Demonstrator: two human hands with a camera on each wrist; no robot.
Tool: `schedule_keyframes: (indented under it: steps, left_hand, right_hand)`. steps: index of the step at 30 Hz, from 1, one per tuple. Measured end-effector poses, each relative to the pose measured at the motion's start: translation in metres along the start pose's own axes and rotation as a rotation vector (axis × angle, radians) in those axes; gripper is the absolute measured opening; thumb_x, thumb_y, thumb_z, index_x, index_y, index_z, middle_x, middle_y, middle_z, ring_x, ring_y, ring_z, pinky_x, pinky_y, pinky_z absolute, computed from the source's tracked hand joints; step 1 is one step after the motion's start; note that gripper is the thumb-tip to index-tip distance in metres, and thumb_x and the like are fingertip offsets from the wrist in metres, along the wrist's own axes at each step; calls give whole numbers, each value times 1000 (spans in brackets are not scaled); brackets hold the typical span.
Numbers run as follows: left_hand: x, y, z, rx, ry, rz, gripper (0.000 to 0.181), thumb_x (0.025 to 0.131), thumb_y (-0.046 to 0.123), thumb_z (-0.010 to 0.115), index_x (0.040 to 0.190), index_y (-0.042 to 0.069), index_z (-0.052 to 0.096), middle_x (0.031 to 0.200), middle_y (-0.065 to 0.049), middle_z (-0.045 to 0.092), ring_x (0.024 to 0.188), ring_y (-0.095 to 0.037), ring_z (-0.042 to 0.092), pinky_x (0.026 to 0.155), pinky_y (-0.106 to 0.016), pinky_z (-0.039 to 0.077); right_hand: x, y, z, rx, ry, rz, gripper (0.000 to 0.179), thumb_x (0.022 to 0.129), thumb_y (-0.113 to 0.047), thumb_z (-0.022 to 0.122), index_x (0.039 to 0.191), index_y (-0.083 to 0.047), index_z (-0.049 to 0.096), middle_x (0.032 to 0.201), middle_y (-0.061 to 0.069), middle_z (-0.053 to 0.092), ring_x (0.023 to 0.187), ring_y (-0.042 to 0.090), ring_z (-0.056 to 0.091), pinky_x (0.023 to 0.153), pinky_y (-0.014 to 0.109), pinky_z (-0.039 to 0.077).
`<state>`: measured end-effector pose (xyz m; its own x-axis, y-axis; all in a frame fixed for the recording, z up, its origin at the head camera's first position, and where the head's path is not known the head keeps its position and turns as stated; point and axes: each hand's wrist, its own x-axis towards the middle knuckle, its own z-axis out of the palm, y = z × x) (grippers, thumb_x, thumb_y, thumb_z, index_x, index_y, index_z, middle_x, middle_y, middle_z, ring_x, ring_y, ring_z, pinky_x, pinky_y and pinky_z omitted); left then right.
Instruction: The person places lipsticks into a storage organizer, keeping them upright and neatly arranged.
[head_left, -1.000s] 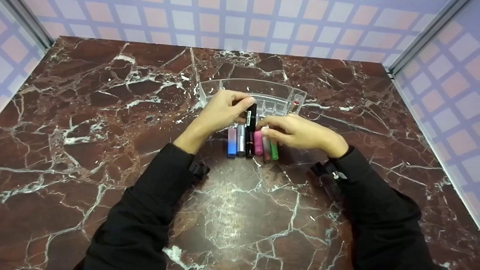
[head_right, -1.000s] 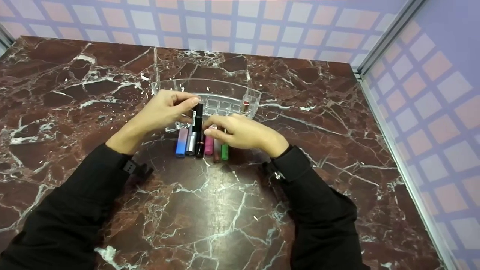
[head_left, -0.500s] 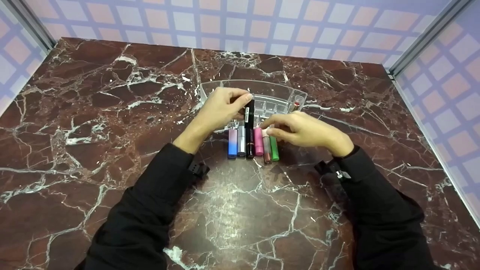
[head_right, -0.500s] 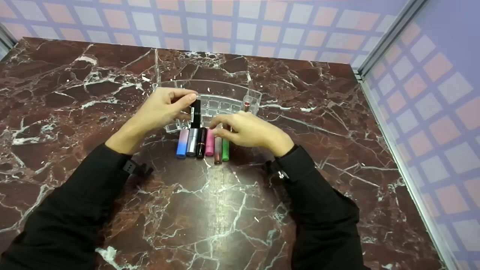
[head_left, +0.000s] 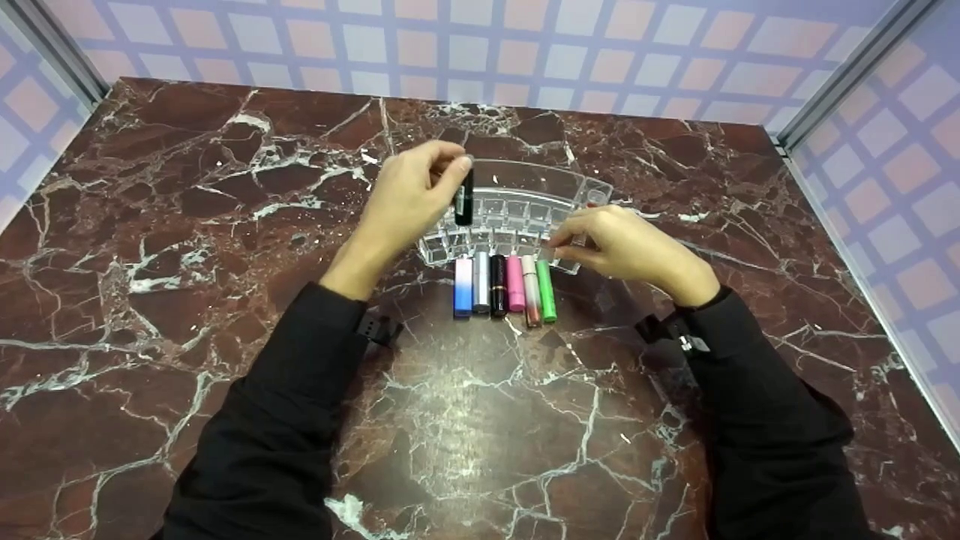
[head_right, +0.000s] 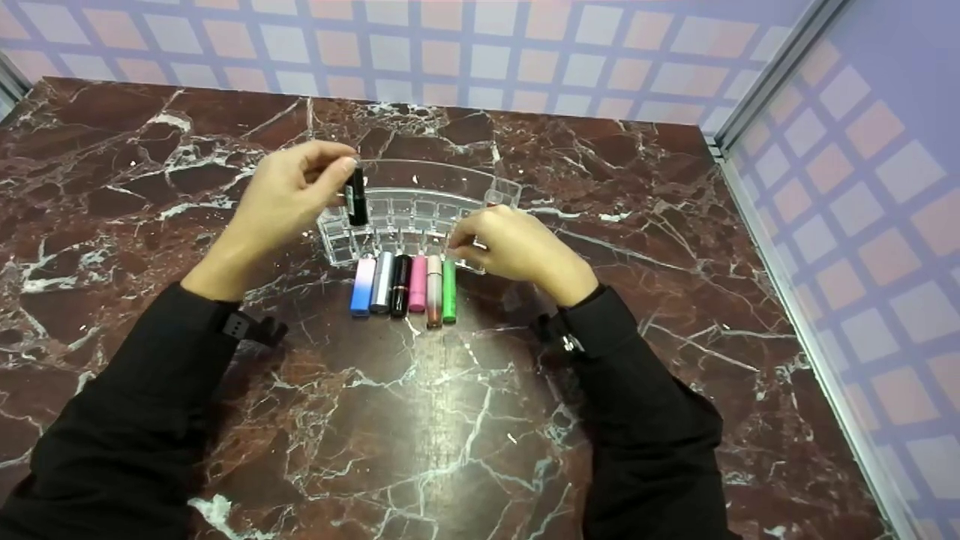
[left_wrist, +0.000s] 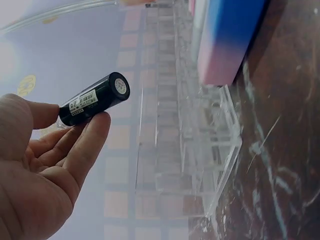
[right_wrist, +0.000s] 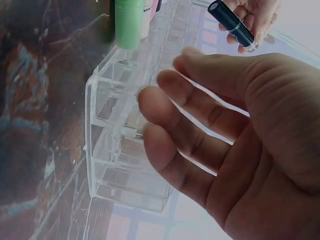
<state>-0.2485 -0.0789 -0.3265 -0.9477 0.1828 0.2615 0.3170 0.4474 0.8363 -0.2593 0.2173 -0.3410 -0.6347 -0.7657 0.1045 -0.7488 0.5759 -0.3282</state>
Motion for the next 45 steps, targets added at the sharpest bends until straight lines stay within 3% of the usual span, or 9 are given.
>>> schedule_keyframes:
  steps: [3, 11, 24, 45]
  left_hand:
    - [1, 0, -5, 15, 37, 25, 28, 106, 19, 55, 126, 2, 63, 105, -7, 71, 89, -18, 66, 85, -28, 53]
    - [3, -5, -10, 87, 104, 58, 27, 101, 21, 61, 120, 1, 65, 99, -6, 73, 82, -15, 68, 76, -26, 55]
    - [5, -18, -15, 172, 151, 38, 24, 97, 20, 63, 112, 2, 66, 98, -9, 73, 78, -17, 68, 77, -27, 56]
    - [4, -23, -17, 237, 138, 21, 25, 89, 22, 66, 106, 2, 68, 93, -9, 73, 73, -19, 63, 74, -30, 52]
  right_hand:
    - [-1, -1, -2, -8, -16, 35, 16, 94, -13, 73, 109, -7, 76, 106, 6, 74, 89, 21, 69, 79, 41, 57]
    - [-1, -3, -2, -34, -59, 91, 17, 91, -16, 76, 106, -9, 77, 103, 7, 75, 90, 23, 71, 84, 44, 56]
    - [-2, -3, -5, -12, -69, 134, 14, 90, -16, 78, 103, -11, 79, 102, 4, 77, 86, 19, 72, 82, 41, 57]
    - [0, 0, 0, -88, -78, 134, 10, 89, -17, 78, 98, -11, 80, 95, 5, 77, 77, 20, 71, 77, 44, 57]
